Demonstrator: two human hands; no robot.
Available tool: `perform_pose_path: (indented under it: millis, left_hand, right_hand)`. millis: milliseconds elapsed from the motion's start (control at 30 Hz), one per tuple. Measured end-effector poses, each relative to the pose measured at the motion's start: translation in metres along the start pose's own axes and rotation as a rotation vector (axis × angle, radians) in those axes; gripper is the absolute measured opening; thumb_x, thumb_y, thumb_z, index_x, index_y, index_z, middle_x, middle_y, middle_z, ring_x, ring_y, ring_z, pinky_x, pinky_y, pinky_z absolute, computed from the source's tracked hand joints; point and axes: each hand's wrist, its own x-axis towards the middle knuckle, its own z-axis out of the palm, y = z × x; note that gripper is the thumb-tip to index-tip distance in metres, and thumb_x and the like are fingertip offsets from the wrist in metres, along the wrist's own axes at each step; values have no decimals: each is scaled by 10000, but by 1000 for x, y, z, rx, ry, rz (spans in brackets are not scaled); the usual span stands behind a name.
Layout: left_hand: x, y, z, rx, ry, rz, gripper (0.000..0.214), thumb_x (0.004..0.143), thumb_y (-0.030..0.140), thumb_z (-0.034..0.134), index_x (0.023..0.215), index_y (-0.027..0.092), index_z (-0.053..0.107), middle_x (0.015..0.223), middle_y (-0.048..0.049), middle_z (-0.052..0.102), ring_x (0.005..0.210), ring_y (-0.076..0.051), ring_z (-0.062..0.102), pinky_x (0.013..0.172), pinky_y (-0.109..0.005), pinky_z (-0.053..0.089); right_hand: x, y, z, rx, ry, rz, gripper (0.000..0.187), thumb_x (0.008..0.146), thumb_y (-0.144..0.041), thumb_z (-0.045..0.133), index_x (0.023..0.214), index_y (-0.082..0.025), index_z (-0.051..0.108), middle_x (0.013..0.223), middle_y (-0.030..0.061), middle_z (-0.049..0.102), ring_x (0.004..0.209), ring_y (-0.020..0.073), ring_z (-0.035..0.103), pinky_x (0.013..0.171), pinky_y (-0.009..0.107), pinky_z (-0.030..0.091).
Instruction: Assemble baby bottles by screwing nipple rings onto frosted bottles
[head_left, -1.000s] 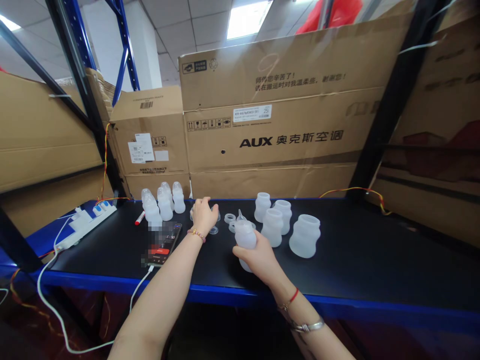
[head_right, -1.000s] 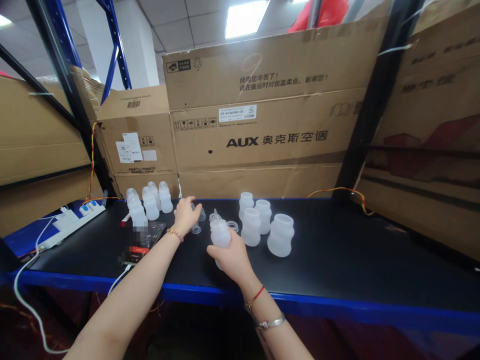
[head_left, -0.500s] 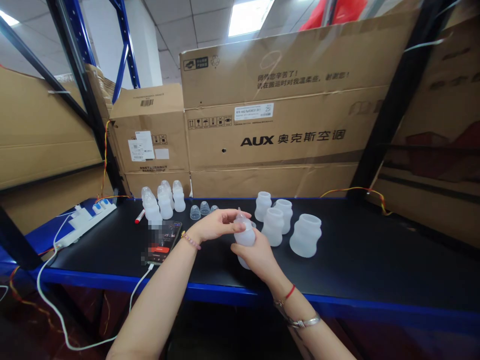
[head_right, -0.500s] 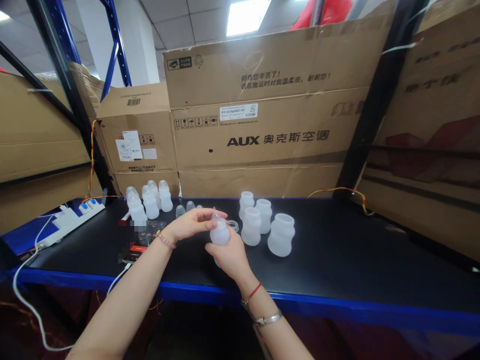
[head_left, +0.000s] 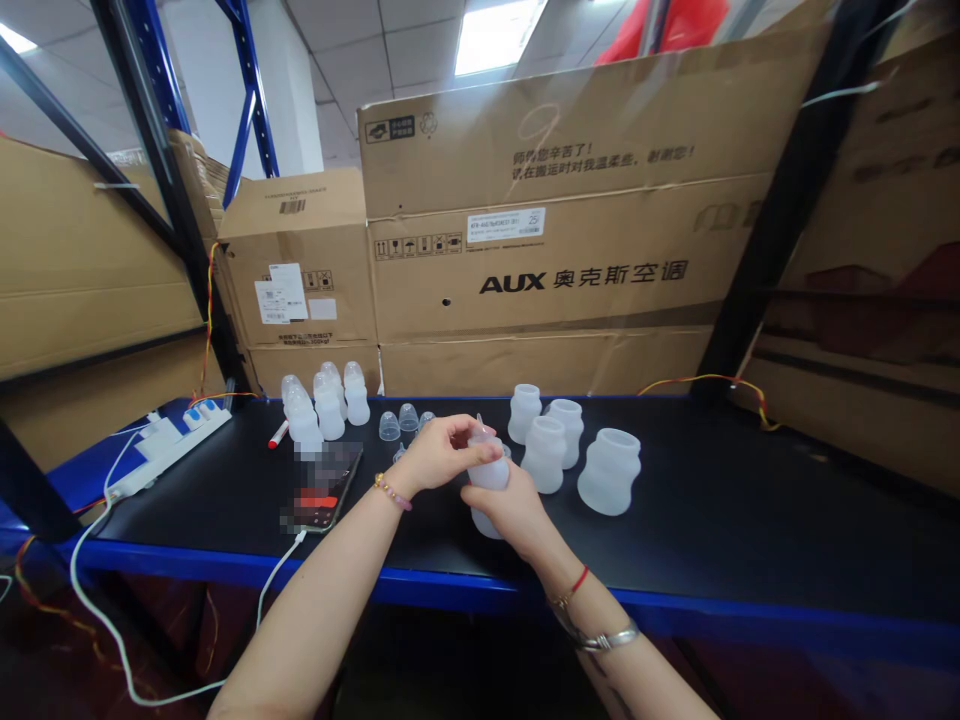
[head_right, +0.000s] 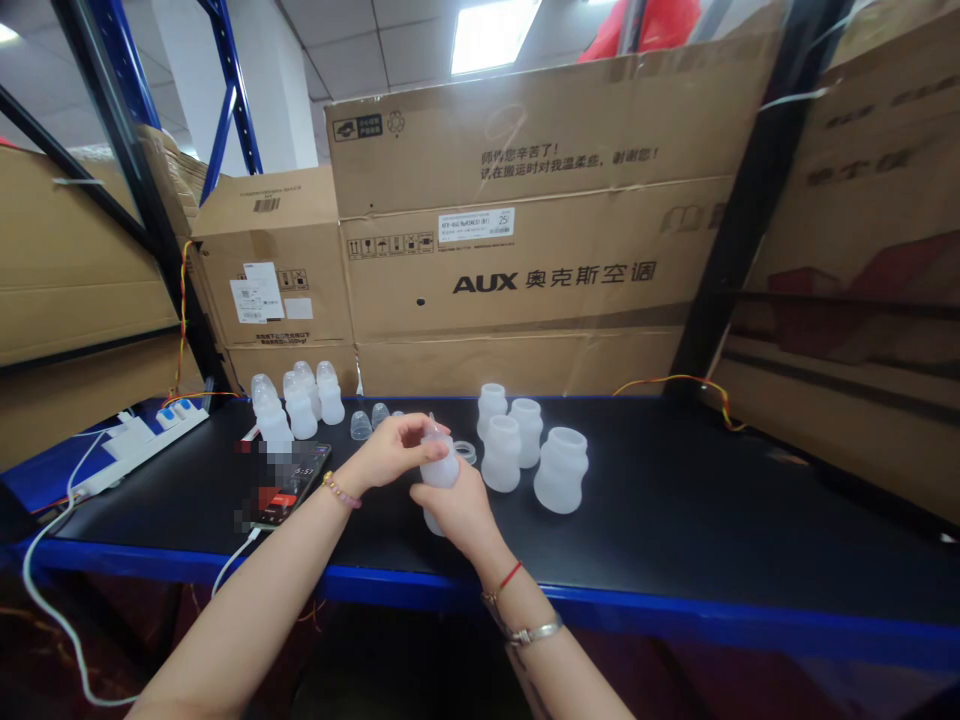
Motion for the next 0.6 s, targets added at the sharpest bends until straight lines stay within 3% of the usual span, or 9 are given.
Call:
perform_pose_path:
  millis: [233,367,433,500,600]
  left_hand:
    - [-2,2,13,268,133,15,384,746,525,678,818,171,550,852,-27,621,762,-145,548,697,-268,424]
    - [-3,5,20,436,340,-20,471,657,590,730,740,193,490,755,-3,571,756,-163,519,703,-285,393]
    - [-3,5,20,423,362,-63,497,615,605,754,775,192,528,759,-9,583,769,-175,531,718,-296,400]
    - [-1,4,18,284,276,-74,509,629,567,766,908,181,588,885,-45,632,854,-192,565,778,-312,420]
    - [0,2,8,-159,-5,-125,587,685,450,766,1161,159,585,1123,-128,649,1026,-234,592,891,-357,427]
  right_hand:
    - [-2,-2,1,-14,21,-73,418,553,-246,642,964,-170,644,822,37,691,735,213,632,619,288,465]
    - [-3,-2,2,-142,75,-105,405,594,-334,688,975,-201,644,843,43,708,781,246,652,622,301,471]
    - [-4,-3,3,-179,66,-121,366,619,-339,674,958,-207,643,829,38,705,772,242,651,614,299,465]
    - [-4,-4,4,-213,49,-137,333,619,-296,652,939,-204,636,810,32,697,751,230,644,612,294,457]
    - [-3,-4,4,-225,37,-117,341,575,-215,617,916,-193,615,770,24,672,683,200,617,585,284,442]
